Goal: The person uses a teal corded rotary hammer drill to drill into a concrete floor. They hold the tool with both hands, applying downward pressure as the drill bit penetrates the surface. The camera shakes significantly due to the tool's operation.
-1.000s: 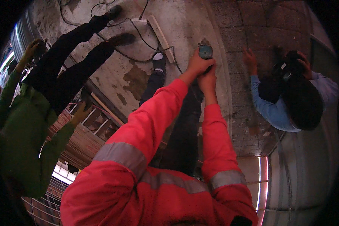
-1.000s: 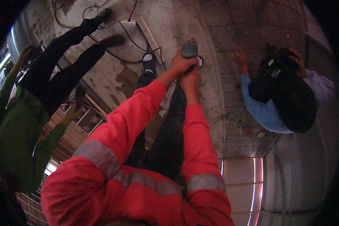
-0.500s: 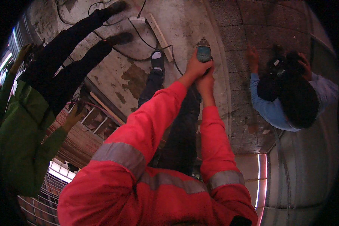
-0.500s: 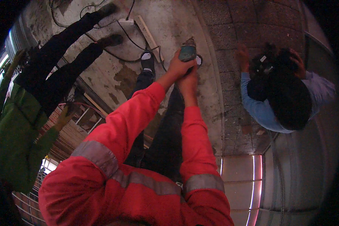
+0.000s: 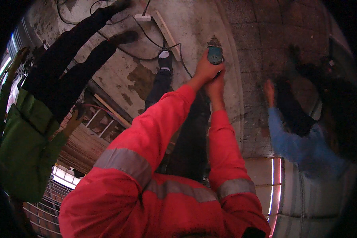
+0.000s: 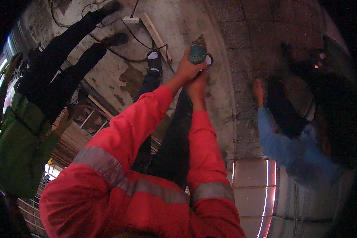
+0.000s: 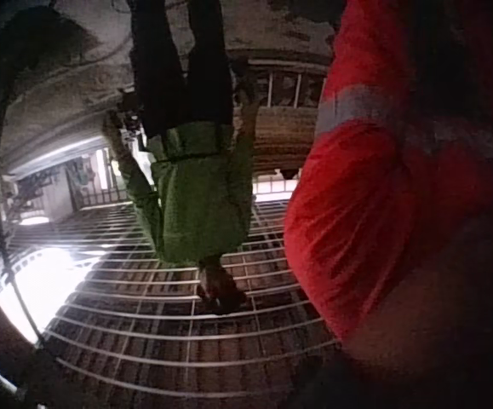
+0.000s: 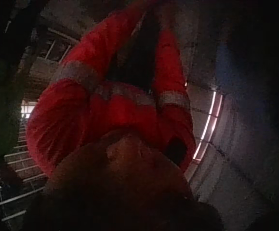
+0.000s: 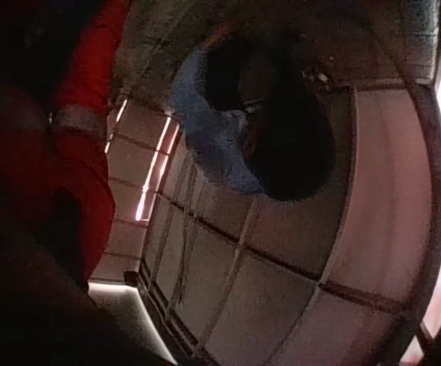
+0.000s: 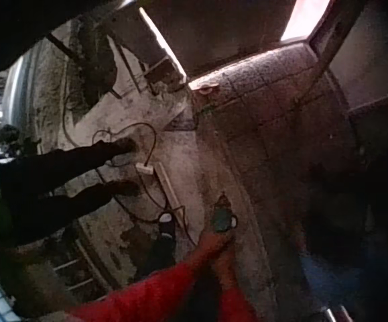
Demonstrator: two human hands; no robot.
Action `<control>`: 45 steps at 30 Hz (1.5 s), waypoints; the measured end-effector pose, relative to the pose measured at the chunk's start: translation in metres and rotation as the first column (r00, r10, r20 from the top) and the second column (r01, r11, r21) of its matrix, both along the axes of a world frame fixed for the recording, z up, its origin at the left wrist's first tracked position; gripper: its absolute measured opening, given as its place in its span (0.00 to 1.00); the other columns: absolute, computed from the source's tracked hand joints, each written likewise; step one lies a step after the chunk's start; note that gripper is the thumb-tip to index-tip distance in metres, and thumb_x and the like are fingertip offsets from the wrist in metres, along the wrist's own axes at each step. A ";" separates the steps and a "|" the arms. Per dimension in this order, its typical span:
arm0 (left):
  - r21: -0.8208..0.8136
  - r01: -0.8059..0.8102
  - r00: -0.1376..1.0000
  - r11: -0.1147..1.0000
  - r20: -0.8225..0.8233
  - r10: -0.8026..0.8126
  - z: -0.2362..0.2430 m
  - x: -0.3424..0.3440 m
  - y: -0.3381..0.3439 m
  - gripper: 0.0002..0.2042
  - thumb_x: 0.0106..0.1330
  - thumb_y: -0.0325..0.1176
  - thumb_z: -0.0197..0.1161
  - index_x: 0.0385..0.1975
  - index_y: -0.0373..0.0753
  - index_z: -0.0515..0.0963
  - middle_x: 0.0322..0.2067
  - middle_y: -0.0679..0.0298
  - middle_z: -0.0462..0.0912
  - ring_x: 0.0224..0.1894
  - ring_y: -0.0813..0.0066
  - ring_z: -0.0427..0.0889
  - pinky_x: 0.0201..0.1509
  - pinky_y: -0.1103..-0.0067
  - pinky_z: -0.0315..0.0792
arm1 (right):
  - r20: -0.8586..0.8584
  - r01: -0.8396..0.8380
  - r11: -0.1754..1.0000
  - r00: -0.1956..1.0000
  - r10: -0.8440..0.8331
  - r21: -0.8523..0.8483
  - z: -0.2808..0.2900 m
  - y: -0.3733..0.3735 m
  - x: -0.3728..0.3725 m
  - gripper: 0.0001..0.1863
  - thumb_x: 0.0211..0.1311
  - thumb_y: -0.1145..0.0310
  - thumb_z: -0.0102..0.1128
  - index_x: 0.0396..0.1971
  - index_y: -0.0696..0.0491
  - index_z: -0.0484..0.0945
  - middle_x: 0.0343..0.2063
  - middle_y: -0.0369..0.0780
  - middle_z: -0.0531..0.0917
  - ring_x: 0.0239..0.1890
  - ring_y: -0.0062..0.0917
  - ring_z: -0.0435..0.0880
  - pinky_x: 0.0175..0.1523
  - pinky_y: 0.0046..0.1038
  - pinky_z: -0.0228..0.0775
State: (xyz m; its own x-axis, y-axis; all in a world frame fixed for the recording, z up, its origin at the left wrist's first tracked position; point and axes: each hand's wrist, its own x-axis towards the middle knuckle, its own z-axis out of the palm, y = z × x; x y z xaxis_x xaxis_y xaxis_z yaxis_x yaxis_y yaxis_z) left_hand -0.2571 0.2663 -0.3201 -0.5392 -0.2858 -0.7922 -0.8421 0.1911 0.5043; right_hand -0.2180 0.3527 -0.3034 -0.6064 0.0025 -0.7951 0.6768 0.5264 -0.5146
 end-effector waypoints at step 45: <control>-0.036 0.287 0.912 0.957 -0.295 -0.285 -0.232 0.065 -0.078 0.15 0.61 0.37 0.58 0.43 0.39 0.85 0.36 0.50 0.86 0.40 0.51 0.85 0.46 0.66 0.77 | 0.221 0.570 0.799 0.818 -0.531 -0.190 -0.017 0.026 0.050 0.42 0.52 0.82 0.61 0.67 0.53 0.52 0.44 0.44 0.82 0.43 0.27 0.84 0.46 0.29 0.77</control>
State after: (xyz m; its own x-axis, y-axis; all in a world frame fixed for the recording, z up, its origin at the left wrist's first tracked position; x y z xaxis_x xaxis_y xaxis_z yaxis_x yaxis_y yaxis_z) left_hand -0.1917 0.1878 -0.5521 -0.8059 -0.0792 -0.5867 -0.5654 0.3966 0.7232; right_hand -0.1675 0.3784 -0.3205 -0.4345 0.1003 -0.8951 0.8928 -0.0831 -0.4427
